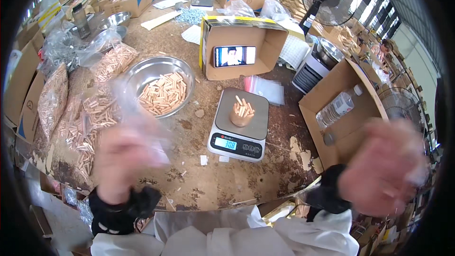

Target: The person weighs small cylindrical pellets on a digital scale and transfers them into small plastic bags. They repeatedly scoop pellets from a metal bowl, place them on the scale, and then pour them into bags, which are then sealed and set aside.

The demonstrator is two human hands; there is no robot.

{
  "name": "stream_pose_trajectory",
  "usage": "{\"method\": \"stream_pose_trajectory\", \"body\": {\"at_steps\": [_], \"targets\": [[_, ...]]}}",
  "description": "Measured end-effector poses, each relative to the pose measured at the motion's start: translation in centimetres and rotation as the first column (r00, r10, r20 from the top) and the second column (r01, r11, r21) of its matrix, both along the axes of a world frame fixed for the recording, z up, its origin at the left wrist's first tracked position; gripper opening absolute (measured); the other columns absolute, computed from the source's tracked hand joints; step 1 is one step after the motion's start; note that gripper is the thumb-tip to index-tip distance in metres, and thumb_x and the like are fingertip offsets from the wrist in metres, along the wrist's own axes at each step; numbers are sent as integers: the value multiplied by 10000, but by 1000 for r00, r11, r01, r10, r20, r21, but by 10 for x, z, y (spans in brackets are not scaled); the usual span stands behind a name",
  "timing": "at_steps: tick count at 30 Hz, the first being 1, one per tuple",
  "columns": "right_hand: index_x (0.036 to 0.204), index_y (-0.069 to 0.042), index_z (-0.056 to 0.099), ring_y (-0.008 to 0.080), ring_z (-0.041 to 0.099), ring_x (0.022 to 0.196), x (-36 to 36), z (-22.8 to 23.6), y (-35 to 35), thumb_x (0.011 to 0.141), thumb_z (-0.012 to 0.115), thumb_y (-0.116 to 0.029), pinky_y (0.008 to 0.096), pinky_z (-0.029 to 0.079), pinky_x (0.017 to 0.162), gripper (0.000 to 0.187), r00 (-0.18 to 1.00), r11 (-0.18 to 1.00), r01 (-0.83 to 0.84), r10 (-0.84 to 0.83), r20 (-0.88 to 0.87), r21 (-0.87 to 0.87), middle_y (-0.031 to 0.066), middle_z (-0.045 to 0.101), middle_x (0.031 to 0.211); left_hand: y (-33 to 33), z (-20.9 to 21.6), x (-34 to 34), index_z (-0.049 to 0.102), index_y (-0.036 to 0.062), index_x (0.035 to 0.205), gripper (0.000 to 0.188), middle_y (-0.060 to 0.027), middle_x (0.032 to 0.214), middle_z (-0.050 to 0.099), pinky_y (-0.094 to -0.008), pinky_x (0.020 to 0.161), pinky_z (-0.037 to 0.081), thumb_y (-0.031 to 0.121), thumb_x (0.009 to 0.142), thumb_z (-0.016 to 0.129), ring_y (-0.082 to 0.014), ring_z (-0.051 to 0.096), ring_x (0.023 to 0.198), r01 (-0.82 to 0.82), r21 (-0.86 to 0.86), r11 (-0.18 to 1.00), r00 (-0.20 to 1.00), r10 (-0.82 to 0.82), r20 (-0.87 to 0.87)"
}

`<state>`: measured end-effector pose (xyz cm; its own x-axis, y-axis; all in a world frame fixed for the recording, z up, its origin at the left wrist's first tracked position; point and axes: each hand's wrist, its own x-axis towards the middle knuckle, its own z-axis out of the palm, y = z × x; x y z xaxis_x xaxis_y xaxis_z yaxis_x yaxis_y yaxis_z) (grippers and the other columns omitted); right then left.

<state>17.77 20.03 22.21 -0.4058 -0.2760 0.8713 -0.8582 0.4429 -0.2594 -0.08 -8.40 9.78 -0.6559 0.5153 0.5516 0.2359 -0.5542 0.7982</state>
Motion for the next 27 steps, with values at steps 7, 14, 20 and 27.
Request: {"method": "stream_pose_trajectory", "body": {"at_steps": [7,14,20,27], "targets": [[989,-105,716,300,540,1199,-82,-145,-33,752,703,-159,495,423,1051,243,966,879,208,-254,53,430,76,614,1192,56,-56,-2,624,12,832,138,-46,689,560,-287,514,366,117,913,658,-118,504,592,348,-431,833,902,-423,-88],[1014,-105,665,263,557,1204,-71,-160,-31,832,630,-158,480,414,1077,193,974,896,163,-212,77,413,55,624,1131,49,-60,-5,627,-11,826,183,-38,696,566,-281,538,362,137,933,640,-120,505,601,624,-373,687,773,-614,160],[970,-87,667,232,602,1134,-68,-163,-35,836,632,-132,460,441,1062,145,974,894,195,-223,25,405,45,637,1092,47,-62,-6,650,-21,876,170,-40,774,620,-260,570,389,134,943,635,-96,542,661,679,-378,629,725,-655,212],[912,-100,650,215,564,1178,-69,-168,-33,837,620,-147,476,410,1091,93,964,860,232,-267,13,454,41,629,1064,51,-60,-6,643,-16,858,142,-17,765,626,-249,592,410,98,939,618,-83,549,674,720,-364,591,694,-623,361]]}}
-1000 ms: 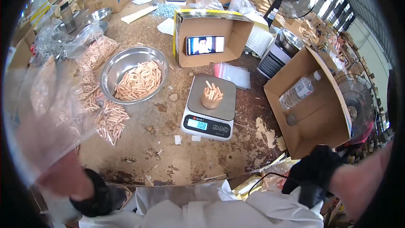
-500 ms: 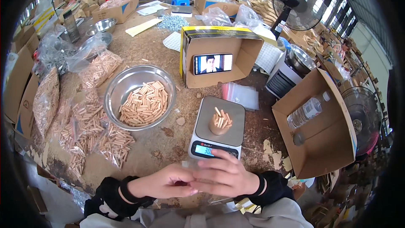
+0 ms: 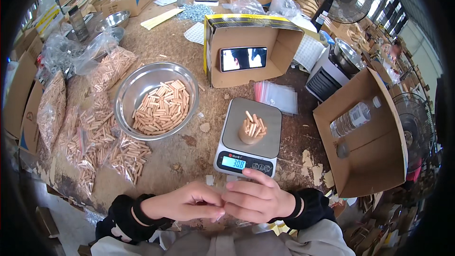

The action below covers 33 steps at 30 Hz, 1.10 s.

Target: The person weighs small cylindrical pellets on a digital scale and transfers them into small plastic bags. They repeatedly scoop pellets from a metal bowl, place them on the scale, and then pour them into bags, which are then sealed and set aside.

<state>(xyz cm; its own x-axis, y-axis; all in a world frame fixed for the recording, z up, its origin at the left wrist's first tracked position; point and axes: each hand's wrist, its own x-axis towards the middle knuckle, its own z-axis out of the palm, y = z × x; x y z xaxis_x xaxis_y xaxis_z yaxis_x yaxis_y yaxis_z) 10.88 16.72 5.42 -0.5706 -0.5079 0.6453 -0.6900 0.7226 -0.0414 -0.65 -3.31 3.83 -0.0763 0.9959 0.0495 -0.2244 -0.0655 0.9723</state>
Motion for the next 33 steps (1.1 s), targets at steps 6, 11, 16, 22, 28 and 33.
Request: {"method": "stream_pose_trajectory", "body": {"at_steps": [6,11,16,22,28,33], "targets": [[895,-157,624,148,516,1230,1,2,-2,864,561,-203,493,280,1168,84,981,943,144,-97,-165,302,-11,616,1007,-2,3,11,552,-4,698,170,-47,642,540,-283,517,363,13,859,605,-116,495,559,-432,-80,899,896,417,-150],[936,-155,648,183,580,1056,4,-4,-9,811,622,-214,609,183,1132,141,916,878,401,-391,-92,260,-15,583,956,-1,10,6,497,22,588,234,-90,579,460,-330,448,344,41,736,678,-206,470,466,-590,265,763,504,604,-617],[1023,-134,683,285,463,1289,-1,5,-16,740,712,-234,693,119,1099,301,905,927,371,-372,209,42,53,554,1261,-5,9,6,570,86,683,158,-44,676,549,-344,514,406,102,658,725,-216,537,578,-436,532,726,127,635,-762],[1052,-139,705,338,261,1460,-4,1,-8,708,741,-246,712,76,1091,362,910,979,200,-172,376,-36,78,449,1448,9,17,14,564,140,1166,589,-54,1206,571,-633,1054,218,176,620,780,-267,502,1196,-507,510,695,-63,560,-826],[1030,-147,717,314,330,1422,-3,4,-5,700,736,-255,661,42,1128,348,935,991,132,-120,335,-14,83,468,1421,9,5,2,554,137,1141,577,-43,1140,590,-651,1107,115,175,616,790,-277,520,1180,-491,362,792,88,459,-884],[1249,-56,581,364,418,1319,-24,16,44,685,743,-203,523,178,1160,605,899,896,383,-306,313,-223,167,466,1386,6,-12,-7,552,87,1100,500,-74,1027,602,-461,1001,384,83,647,764,-292,576,1030,-592,252,765,471,583,-663]]}}
